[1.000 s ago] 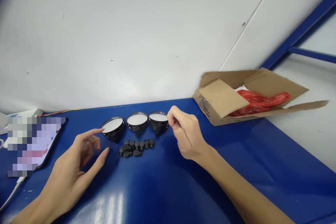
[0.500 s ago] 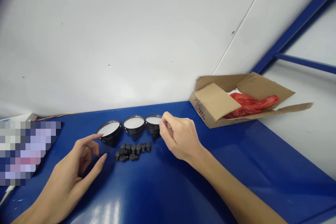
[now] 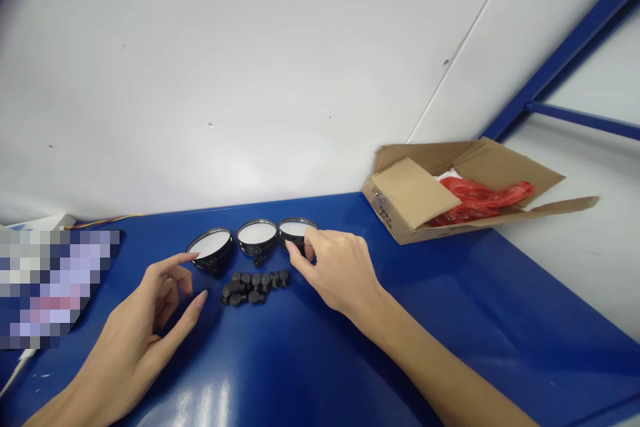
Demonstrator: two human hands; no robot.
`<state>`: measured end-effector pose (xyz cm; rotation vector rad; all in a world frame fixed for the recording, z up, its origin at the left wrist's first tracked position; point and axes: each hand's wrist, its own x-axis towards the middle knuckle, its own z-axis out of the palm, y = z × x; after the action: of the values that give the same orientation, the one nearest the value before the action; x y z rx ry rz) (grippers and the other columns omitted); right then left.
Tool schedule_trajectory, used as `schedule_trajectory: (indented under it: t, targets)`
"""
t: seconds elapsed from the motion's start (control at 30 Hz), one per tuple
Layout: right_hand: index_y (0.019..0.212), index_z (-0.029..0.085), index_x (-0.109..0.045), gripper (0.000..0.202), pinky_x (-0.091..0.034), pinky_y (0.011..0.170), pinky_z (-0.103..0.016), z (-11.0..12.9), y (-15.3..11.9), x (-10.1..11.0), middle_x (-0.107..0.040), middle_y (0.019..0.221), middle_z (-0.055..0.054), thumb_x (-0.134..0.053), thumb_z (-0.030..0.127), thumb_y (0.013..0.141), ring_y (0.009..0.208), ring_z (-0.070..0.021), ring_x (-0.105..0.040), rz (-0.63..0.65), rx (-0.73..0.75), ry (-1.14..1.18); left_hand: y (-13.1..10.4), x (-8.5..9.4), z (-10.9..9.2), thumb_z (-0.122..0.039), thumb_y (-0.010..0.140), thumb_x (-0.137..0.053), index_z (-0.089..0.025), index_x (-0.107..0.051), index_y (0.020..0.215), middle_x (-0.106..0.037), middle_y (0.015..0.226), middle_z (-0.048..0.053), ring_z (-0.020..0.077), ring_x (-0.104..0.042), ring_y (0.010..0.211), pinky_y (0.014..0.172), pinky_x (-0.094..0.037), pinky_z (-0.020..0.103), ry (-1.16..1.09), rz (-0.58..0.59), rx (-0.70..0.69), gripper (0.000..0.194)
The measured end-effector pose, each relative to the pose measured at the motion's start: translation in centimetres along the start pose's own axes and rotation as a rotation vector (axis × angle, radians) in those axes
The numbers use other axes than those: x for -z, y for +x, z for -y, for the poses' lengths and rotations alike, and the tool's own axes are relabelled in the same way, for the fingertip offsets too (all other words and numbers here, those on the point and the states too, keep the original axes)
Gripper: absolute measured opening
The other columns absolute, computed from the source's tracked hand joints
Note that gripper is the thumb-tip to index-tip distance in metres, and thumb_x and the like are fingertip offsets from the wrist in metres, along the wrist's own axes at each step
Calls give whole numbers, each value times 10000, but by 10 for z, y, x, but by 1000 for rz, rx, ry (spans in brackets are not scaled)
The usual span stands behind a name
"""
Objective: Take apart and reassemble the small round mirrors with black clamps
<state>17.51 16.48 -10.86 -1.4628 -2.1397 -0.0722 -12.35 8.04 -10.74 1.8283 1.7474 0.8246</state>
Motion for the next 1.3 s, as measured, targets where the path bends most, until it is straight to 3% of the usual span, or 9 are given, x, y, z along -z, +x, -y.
schedule_trajectory:
  t: [0.47,0.7,1.3]
  targets:
    - [699,226,-464,448,-227,593,-314,0,-1,-3,-542,560,44,-566,407,1096,502,-127,-439,30,-25,13,0,0,1,-613,1112,-512,-387,-436,1563,-595,1012,-20,173,-462,679,585,-471,279,10,14,-14,510]
    - [699,226,-493,459,-242,587,-296,0,-1,-2,-528,543,52,-575,441,1096,492,-127,-442,30,-47,23,-1,-1,3,-617,1109,-509,-386,-438,1561,-619,1019,-16,177,-474,690,596,-493,280,5,22,-9,513]
    - [701,234,-422,444,-249,585,-312,-1,-1,-4,-466,554,65,-586,401,1078,509,-125,-376,33,-66,119,4,0,18,-519,1116,-557,-367,-420,1580,-631,1023,-14,152,-527,625,547,-547,257,66,31,-157,508]
